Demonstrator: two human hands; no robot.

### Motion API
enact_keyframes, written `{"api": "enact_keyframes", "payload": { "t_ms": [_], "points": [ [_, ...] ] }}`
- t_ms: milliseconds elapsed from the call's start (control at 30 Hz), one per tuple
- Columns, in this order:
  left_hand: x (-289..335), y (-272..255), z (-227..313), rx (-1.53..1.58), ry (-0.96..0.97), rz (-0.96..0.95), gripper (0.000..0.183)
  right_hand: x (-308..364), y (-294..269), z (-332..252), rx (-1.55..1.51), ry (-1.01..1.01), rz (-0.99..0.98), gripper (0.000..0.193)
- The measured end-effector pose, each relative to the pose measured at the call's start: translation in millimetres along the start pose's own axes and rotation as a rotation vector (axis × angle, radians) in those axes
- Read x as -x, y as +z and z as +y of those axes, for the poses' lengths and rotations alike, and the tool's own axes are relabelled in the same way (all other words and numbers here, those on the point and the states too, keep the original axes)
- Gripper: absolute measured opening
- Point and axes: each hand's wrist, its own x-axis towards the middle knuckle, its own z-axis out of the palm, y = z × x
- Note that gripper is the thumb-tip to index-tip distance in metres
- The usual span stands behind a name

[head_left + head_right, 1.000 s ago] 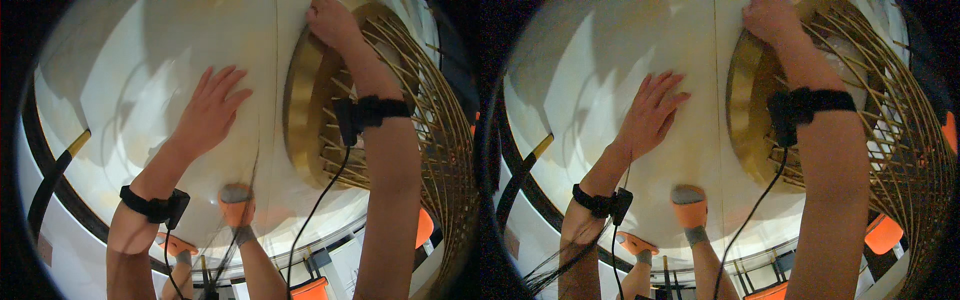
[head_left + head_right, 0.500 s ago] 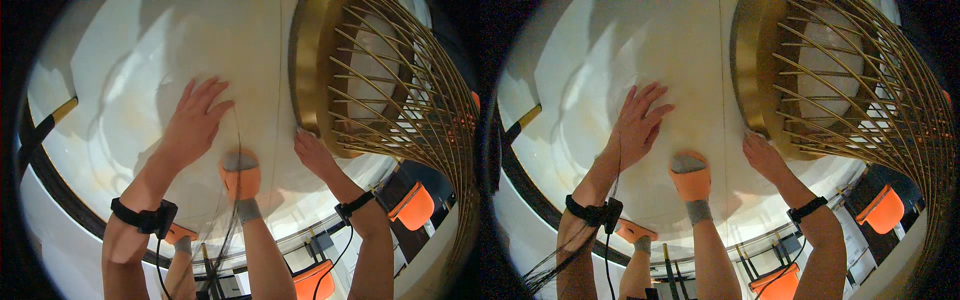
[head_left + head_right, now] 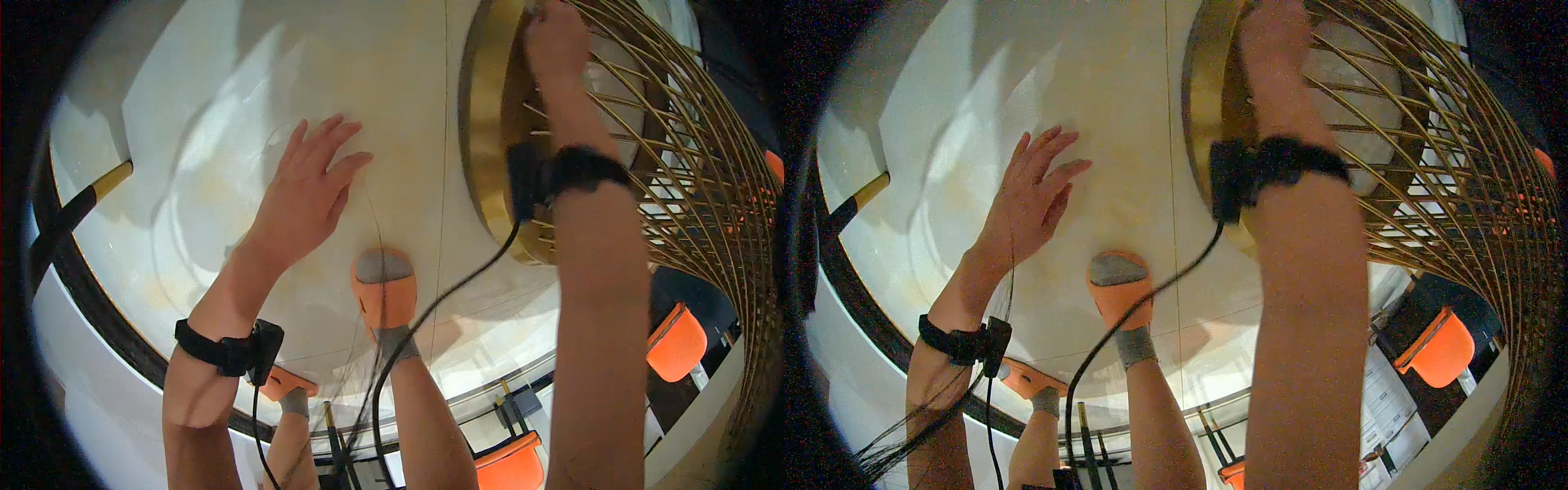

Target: Clean the base of a decorative table using a wet wipe.

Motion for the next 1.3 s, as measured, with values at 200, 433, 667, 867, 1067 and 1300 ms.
{"api": "enact_keyframes", "payload": {
  "t_ms": [200, 433, 667, 867, 1067, 1300],
  "points": [
    [16, -11, 3, -0.009, -0.019, -0.027, 0.039, 130, -55, -69, -0.476, 0.030, -0.014, 0.032],
    [21, 3, 7, -0.023, -0.007, -0.101, 0.037, 248, -106, -46, -0.508, 0.391, -0.170, 0.035],
    [13, 11, 15, 0.014, 0.044, -0.129, 0.035, 264, -141, -4, -0.390, 0.325, -0.297, 0.027],
    [8, 9, 18, 0.055, 0.062, -0.107, 0.037, 194, -125, 4, -0.120, 0.220, -0.211, 0.024],
    [10, 9, 12, 0.044, 0.048, -0.132, 0.037, 161, -116, -10, 0.052, 0.409, -0.642, 0.010],
    [9, 9, 12, 0.063, 0.030, -0.120, 0.037, 186, -110, -4, -0.039, 0.212, -0.446, 0.009]
  ]
}}
